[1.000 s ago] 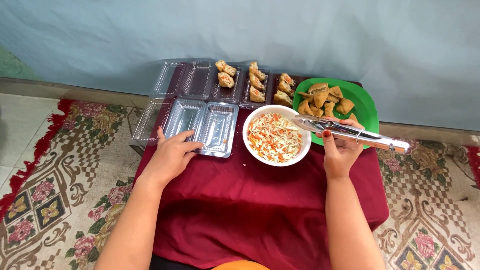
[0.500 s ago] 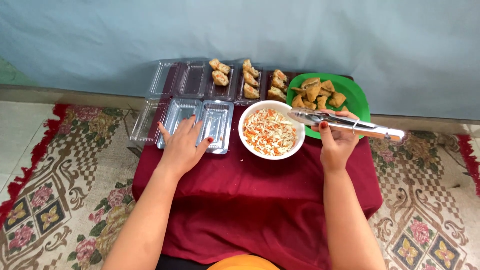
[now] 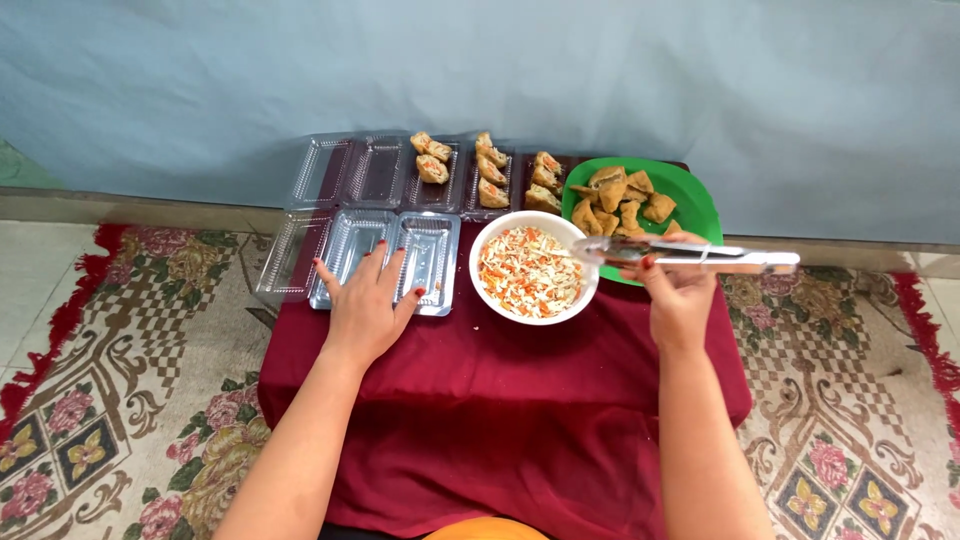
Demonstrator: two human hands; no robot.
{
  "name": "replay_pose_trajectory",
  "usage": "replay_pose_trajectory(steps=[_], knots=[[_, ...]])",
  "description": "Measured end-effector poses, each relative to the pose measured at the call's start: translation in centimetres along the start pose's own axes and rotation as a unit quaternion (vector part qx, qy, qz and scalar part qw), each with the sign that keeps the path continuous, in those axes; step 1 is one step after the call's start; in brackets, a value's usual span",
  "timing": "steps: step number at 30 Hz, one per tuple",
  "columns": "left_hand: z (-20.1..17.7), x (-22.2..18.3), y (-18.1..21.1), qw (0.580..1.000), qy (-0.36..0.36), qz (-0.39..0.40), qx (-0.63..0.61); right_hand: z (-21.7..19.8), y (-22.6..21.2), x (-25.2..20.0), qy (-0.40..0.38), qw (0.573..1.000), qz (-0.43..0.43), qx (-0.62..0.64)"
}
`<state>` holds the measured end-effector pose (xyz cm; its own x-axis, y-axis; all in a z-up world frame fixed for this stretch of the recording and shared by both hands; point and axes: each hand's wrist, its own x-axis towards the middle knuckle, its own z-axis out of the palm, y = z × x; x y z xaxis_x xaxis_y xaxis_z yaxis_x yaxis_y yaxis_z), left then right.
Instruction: Stuffing small pastries with a vegetable salad mixture using tongs and placing them into plastic containers.
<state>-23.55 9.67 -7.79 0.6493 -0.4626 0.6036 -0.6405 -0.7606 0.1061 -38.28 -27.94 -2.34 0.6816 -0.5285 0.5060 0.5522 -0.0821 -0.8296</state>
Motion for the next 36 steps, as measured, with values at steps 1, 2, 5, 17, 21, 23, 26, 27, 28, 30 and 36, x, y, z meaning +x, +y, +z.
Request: replay_pose_trajectory(steps=[1,2,5,17,21,23,26,27,28,30,36], knots=[[-0.4,0.2,0.3,1.0,0.001,0.0,-0.001,-0.4,-0.1,1.0,-0.001,1.0,-0.001,-0.001],[-0.7,0.4,0.6,0.999,0.041,0.019,0.015,-0.8,-0.2,2.0,0.016,1.0,-0.01,0.006],[-0.5,1.2,1.4,0.992,0.111,0.045,0.03,-2.0,-0.1,5.1,0.054,0.998,-0.03,0.007],[2.4,10.0,8.3,0.943,0.314,0.025,-0.11,-4.8,7.9,8.2,0.198,0.963,-0.162,-0.088],[3.4,12.5,8.2,0.93,0.348,-0.004,-0.123,-3.8,8.4,8.7,0.145,0.968,-0.18,-0.098],[3.3,12.7,7.9,0.93,0.347,-0.009,-0.117,-3.2,8.3,9.0,0.131,0.971,-0.177,-0.088],[3.4,12.3,7.5,0.93,0.348,-0.001,-0.116,-2.5,8.5,9.3,0.118,0.976,-0.163,-0.088],[3.5,12.1,7.4,0.929,0.351,0.011,-0.12,-2.2,8.7,9.5,0.117,0.976,-0.152,-0.098],[3.3,12.0,7.3,0.93,0.348,0.011,-0.119,-2.1,9.5,9.7,0.118,0.977,-0.15,-0.097],[2.9,11.8,7.3,0.93,0.345,0.02,-0.128,-1.8,10.9,10.0,0.101,0.98,-0.138,-0.099],[1.6,11.7,7.9,0.921,0.326,0.025,-0.209,-3.1,11.4,10.5,0.111,0.978,-0.142,-0.107]])
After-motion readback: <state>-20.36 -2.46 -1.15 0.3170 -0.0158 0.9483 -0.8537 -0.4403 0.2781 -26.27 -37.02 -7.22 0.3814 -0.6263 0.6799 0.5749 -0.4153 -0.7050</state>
